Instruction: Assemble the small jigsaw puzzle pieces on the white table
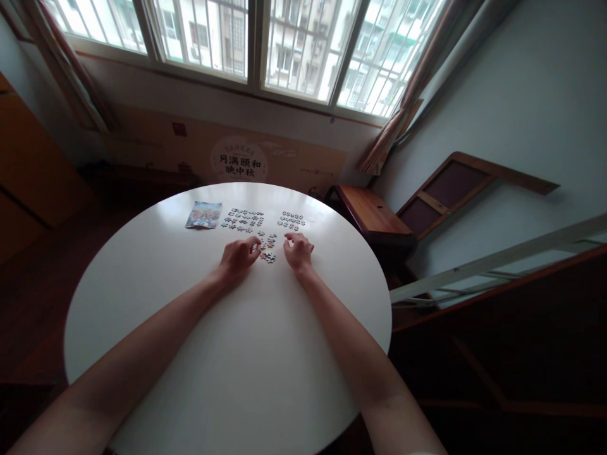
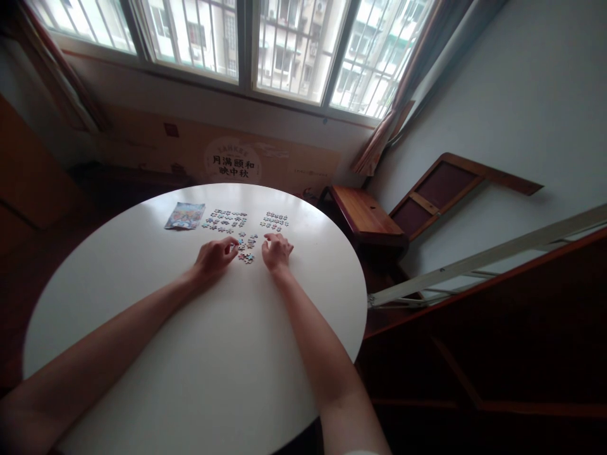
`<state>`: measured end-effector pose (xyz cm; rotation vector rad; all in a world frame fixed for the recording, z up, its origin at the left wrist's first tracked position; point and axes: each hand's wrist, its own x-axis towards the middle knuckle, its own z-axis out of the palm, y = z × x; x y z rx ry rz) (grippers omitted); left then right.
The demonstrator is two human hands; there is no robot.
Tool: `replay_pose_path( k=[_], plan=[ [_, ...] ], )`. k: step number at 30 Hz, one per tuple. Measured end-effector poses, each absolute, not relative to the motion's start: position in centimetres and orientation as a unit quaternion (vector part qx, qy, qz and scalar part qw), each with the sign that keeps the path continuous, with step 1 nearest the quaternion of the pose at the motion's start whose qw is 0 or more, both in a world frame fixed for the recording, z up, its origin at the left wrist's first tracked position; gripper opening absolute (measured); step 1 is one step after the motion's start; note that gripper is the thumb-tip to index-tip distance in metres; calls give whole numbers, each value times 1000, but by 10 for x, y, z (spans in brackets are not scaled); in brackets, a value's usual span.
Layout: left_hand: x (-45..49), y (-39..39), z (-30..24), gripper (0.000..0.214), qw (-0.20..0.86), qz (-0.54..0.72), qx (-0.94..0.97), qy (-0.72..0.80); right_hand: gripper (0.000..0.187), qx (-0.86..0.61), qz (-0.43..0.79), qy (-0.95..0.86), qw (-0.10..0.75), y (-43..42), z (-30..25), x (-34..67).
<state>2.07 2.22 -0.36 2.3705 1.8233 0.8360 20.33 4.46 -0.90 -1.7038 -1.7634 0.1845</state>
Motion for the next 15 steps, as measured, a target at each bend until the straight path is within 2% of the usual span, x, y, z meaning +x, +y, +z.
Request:
replay_pose_path(
  k=[7,11,15],
  plan=[
    [20,21,-2,25,21,255,756,602,17,-593,96,-716,355,32,-12,198],
    [20,21,-2,26,22,248,753,609,15,-588,89,-735,326,26,-9,197],
    [19,20,-1,26,23,244,752,612,22,-580,80,-758,288,17,-5,192]
  ],
)
